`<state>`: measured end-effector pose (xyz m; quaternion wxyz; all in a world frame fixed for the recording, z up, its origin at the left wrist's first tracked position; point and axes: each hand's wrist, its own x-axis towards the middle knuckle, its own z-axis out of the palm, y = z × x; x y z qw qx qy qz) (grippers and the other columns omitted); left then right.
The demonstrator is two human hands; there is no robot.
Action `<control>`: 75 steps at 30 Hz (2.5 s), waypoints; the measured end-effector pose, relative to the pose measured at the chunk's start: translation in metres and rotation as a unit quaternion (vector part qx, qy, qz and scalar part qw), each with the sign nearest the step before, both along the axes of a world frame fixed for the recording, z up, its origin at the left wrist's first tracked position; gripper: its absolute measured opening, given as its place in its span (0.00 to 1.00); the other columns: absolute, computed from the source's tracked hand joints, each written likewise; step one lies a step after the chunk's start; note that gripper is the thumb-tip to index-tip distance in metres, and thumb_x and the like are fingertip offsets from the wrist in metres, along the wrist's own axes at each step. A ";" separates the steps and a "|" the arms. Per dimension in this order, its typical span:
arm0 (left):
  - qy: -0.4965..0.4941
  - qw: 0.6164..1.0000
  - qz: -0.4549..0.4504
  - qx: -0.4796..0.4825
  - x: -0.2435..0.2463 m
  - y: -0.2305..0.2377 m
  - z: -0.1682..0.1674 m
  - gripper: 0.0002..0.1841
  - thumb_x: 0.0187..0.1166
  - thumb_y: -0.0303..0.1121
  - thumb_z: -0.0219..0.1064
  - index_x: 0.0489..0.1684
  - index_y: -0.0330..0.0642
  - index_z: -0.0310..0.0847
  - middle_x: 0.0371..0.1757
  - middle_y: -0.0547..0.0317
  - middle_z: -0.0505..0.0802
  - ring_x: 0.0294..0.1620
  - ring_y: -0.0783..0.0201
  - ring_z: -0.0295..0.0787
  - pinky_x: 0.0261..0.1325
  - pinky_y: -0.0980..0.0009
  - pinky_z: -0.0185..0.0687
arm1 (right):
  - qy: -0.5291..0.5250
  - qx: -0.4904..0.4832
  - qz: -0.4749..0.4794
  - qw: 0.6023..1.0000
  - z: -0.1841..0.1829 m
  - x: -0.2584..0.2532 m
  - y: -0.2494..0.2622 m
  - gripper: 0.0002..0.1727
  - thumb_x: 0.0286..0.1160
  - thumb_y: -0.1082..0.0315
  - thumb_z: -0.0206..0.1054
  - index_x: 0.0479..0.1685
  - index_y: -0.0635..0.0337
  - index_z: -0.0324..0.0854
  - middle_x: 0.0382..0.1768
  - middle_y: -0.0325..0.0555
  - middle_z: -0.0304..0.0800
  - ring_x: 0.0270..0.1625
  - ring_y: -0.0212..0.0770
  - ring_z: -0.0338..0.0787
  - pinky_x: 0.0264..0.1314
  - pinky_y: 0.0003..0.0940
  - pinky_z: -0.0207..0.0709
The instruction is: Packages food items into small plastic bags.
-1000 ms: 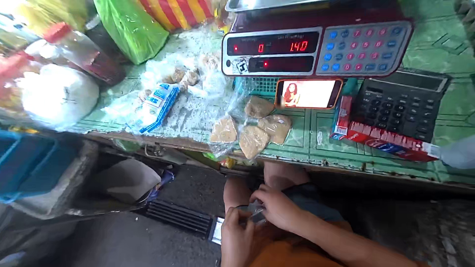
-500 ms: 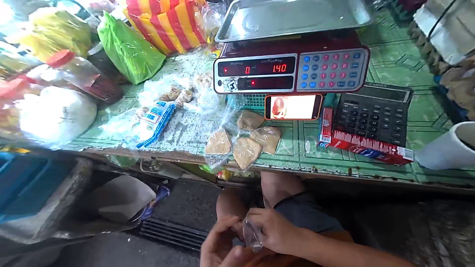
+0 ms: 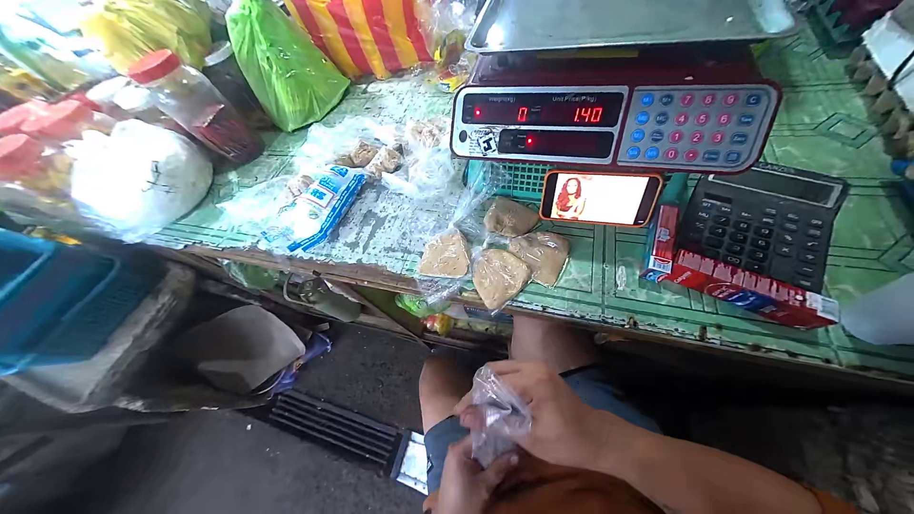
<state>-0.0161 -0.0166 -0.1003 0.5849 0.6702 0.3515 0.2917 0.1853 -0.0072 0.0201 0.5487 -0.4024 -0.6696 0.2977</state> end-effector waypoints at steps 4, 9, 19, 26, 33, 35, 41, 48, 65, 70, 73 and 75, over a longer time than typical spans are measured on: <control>-0.008 1.000 -0.018 -0.023 0.008 0.010 0.001 0.23 0.72 0.37 0.78 0.61 0.35 0.79 0.47 0.61 0.97 0.47 0.70 0.96 0.57 0.67 0.94 | -0.016 -0.010 -0.091 0.996 0.024 0.034 0.008 0.11 0.75 0.62 0.76 0.40 0.62 0.93 0.40 0.42 0.94 0.45 0.25 0.90 0.52 0.19 0.84; 0.007 0.988 -0.067 0.139 -0.001 0.118 0.083 0.18 0.80 0.55 0.68 0.56 0.55 0.88 0.43 0.74 0.94 0.37 0.79 0.91 0.41 0.77 0.91 | 0.121 -0.013 -0.151 0.981 0.073 0.056 0.020 0.07 0.75 0.72 0.73 0.48 0.61 0.89 0.40 0.38 0.94 0.38 0.30 0.94 0.43 0.28 0.93; 0.425 0.857 0.011 0.291 0.061 0.334 0.173 0.27 0.88 0.50 0.60 0.71 0.36 0.81 0.67 0.34 0.88 0.72 0.32 0.82 0.75 0.28 0.68 | -0.124 -0.124 -0.316 0.932 0.006 0.069 0.097 0.10 0.77 0.69 0.73 0.54 0.57 0.88 0.47 0.48 0.92 0.38 0.41 0.92 0.45 0.42 0.90; 0.437 0.811 0.017 0.388 0.075 0.325 0.129 0.34 0.91 0.56 0.46 0.86 0.40 0.68 0.85 0.40 0.74 0.85 0.37 0.69 0.81 0.29 0.60 | -0.072 -0.063 -0.338 0.936 -0.013 0.074 0.093 0.09 0.76 0.67 0.73 0.51 0.55 0.91 0.43 0.42 0.90 0.31 0.29 0.84 0.35 0.26 0.84; 0.408 0.861 -0.009 0.304 0.108 0.351 0.170 0.42 0.90 0.64 0.39 0.94 0.39 0.51 0.91 0.36 0.63 0.92 0.37 0.56 0.88 0.32 0.50 | -0.069 -0.023 -0.347 0.935 -0.014 0.071 0.097 0.08 0.71 0.70 0.76 0.48 0.57 0.91 0.42 0.44 0.89 0.30 0.28 0.82 0.32 0.22 0.80; 0.459 0.821 -0.008 0.338 0.115 0.347 0.141 0.46 0.88 0.67 0.38 0.94 0.36 0.48 0.92 0.32 0.60 0.93 0.33 0.51 0.87 0.27 0.46 | -0.071 -0.025 -0.337 0.939 -0.013 0.070 0.095 0.09 0.70 0.71 0.76 0.47 0.58 0.91 0.46 0.46 0.90 0.32 0.30 0.85 0.35 0.24 0.84; 0.500 0.790 -0.039 0.353 0.115 0.343 0.128 0.48 0.87 0.68 0.33 0.95 0.35 0.43 0.94 0.33 0.55 0.95 0.32 0.41 0.88 0.26 0.37 | -0.040 -0.019 -0.323 0.945 -0.017 0.072 0.094 0.07 0.69 0.74 0.76 0.44 0.58 0.91 0.45 0.44 0.90 0.32 0.28 0.85 0.33 0.22 0.83; 0.459 0.827 -0.013 0.326 0.114 0.372 0.146 0.49 0.85 0.71 0.39 0.95 0.36 0.48 0.92 0.28 0.55 0.94 0.27 0.41 0.87 0.24 0.36 | -0.032 -0.021 -0.313 0.949 -0.018 0.072 0.095 0.06 0.69 0.74 0.74 0.42 0.58 0.92 0.45 0.42 0.90 0.33 0.26 0.85 0.34 0.20 0.83; 0.520 0.781 -0.032 0.345 0.121 0.350 0.141 0.47 0.85 0.71 0.34 0.98 0.46 0.43 0.96 0.33 0.43 0.95 0.27 0.28 0.80 0.14 0.22 | -0.013 -0.047 -0.306 0.951 -0.015 0.070 0.087 0.07 0.75 0.72 0.69 0.44 0.60 0.92 0.48 0.46 0.91 0.35 0.27 0.87 0.41 0.21 0.85; 0.494 0.784 -0.030 0.374 0.123 0.343 0.128 0.51 0.81 0.76 0.35 0.92 0.42 0.59 0.96 0.36 0.49 0.95 0.28 0.30 0.82 0.15 0.20 | -0.035 -0.037 -0.307 0.950 -0.018 0.070 0.086 0.07 0.70 0.76 0.73 0.43 0.60 0.91 0.49 0.45 0.89 0.34 0.28 0.87 0.35 0.22 0.86; 0.494 0.784 -0.029 0.374 0.122 0.345 0.132 0.50 0.82 0.75 0.35 0.91 0.40 0.62 0.96 0.36 0.48 0.95 0.27 0.30 0.82 0.16 0.21 | -0.022 -0.038 -0.301 0.953 -0.019 0.069 0.091 0.07 0.70 0.76 0.72 0.44 0.60 0.91 0.50 0.45 0.88 0.34 0.28 0.87 0.35 0.23 0.87; 0.499 0.788 -0.042 0.358 0.122 0.350 0.134 0.50 0.83 0.74 0.33 0.92 0.42 0.58 0.96 0.36 0.48 0.95 0.27 0.31 0.82 0.16 0.22 | -0.015 -0.036 -0.299 0.953 -0.019 0.070 0.093 0.06 0.73 0.74 0.71 0.43 0.61 0.91 0.49 0.46 0.90 0.35 0.28 0.88 0.39 0.23 0.87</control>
